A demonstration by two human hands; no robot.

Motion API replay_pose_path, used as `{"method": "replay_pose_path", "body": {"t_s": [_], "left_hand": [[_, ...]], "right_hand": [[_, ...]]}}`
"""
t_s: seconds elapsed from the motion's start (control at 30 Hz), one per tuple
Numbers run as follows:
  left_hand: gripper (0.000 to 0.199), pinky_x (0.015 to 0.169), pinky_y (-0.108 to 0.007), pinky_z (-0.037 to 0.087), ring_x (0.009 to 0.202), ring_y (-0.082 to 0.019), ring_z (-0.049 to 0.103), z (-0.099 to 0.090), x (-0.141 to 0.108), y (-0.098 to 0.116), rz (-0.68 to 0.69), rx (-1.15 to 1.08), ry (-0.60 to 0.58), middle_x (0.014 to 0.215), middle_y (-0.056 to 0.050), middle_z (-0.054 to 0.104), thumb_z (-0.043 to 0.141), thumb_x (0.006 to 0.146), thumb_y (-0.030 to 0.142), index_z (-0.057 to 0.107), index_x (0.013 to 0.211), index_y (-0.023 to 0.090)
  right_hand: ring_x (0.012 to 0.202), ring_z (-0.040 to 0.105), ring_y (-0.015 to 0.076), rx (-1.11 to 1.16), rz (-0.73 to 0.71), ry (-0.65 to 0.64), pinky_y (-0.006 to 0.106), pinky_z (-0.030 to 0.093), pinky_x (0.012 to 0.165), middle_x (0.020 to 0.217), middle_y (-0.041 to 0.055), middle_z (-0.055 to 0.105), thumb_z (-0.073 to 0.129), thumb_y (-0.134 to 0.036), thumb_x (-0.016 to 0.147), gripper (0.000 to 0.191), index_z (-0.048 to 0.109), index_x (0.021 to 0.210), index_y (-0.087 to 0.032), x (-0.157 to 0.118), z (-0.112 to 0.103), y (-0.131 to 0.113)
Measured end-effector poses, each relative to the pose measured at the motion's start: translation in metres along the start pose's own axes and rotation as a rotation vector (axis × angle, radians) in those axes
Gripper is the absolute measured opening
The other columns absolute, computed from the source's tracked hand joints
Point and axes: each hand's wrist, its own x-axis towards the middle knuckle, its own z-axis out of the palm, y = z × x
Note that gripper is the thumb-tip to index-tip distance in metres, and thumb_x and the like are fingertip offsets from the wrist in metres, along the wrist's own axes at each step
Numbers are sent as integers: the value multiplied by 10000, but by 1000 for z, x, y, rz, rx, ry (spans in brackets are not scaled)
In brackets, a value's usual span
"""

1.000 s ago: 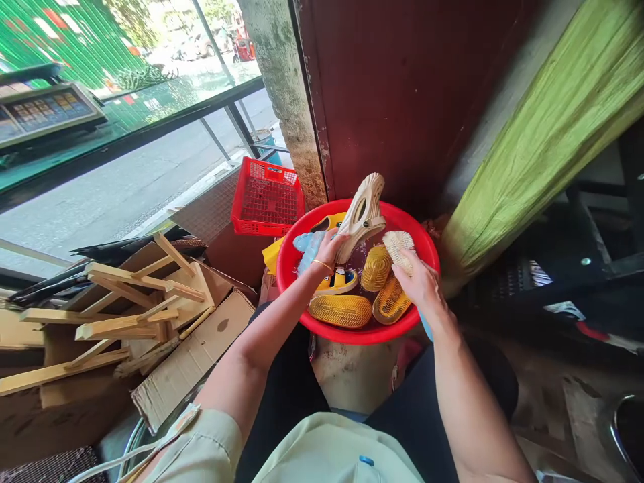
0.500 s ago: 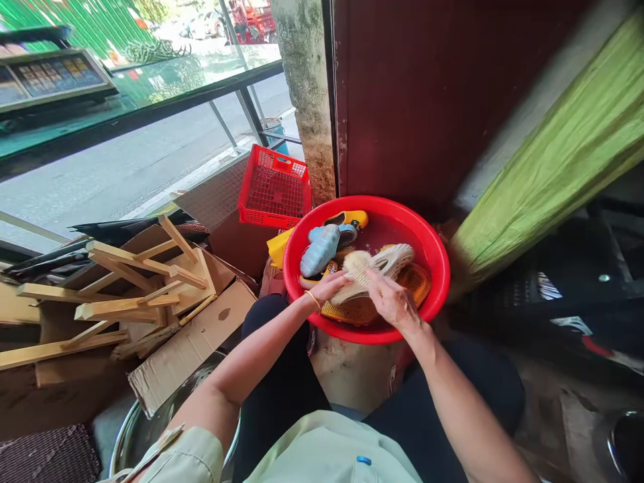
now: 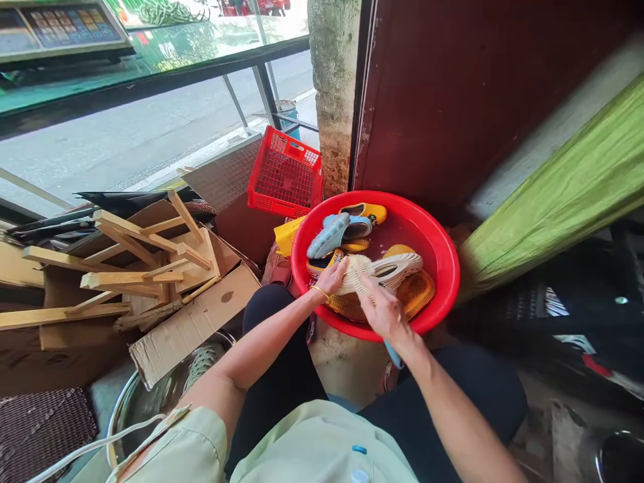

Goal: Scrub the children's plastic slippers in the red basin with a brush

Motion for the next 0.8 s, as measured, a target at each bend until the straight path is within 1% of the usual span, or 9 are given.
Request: {"method": "replay_pose_path", "body": {"t_s": [0.07,0.13,0.2,0.3,0.4,0.5,0.6,0.67,0.8], "left_hand": [[491,1060,-336,479,1080,-247,667,0,5,-3,33,30,-39,959,-50,746,428,1006,560,749,867,217],[590,1038,-347,492,1053,-253,674,0,9,-5,39,83,-76,925,-66,749,344,1017,590,750,826,208],[588,1010,-369,508,1029,-267,681,0,11,-6,41,139,-83,914,-78,746,376,996,620,752,843,195],[471,1020,-382,510,1089,-279,678,0,4,-2,158,206,-72,1092,-90,739,572,922,603,732,1085,191],[632,1126,-396,450,1288,-297,591,-3,-8,2,396,278,-53,1375,-128,633,756,819,543,617,1337,209],[815,1170,-389,413,1436,-293,460,-2,-15,1,544,273,19,1541,-149,487,814,779,499,487,1473,225],[776,1093,-360,477,1397,-268,507,5,-11,-6,438,134,165,1557,-169,456,728,859,485,420,1513,204],[598,1097,-375,469,1350,-276,545,10,-5,-11,272,104,239,1452,-162,563,664,902,488,544,1398,177],[441,1024,-382,519,1211,-272,639,9,5,-10,-83,-99,239,1240,-128,698,526,969,550,673,1156,178]], "right_hand": [[1226,680,269,-36,13,-25,397,555,1053,1368,121,693,398,-341,1017,528,555,1501,-201,-3,3,-5],[1145,716,305,-134,129,13,444,580,996,1305,143,722,390,-341,1012,527,573,1490,-213,2,-7,12],[1066,740,342,-231,297,67,496,589,944,1239,177,742,391,-356,1005,537,579,1485,-202,9,-26,42],[999,750,383,-283,492,139,554,584,897,1119,211,766,391,-386,997,554,595,1454,-148,15,-53,80],[1151,704,364,-196,426,235,524,558,974,1270,199,721,402,-411,992,572,548,1474,-140,9,-57,85],[1293,627,340,-129,306,233,483,542,1025,1481,206,585,437,-440,984,668,392,1574,-128,0,-41,71],[1293,629,338,-167,319,139,476,540,1039,1496,225,565,452,-423,978,669,403,1573,-121,-4,-29,69],[1193,690,354,-212,398,84,507,555,1007,1380,243,650,429,-409,985,624,472,1535,-115,-2,-30,77],[934,770,367,-279,464,72,533,599,877,1093,251,764,422,-373,985,627,468,1541,-88,5,-33,80]]}}
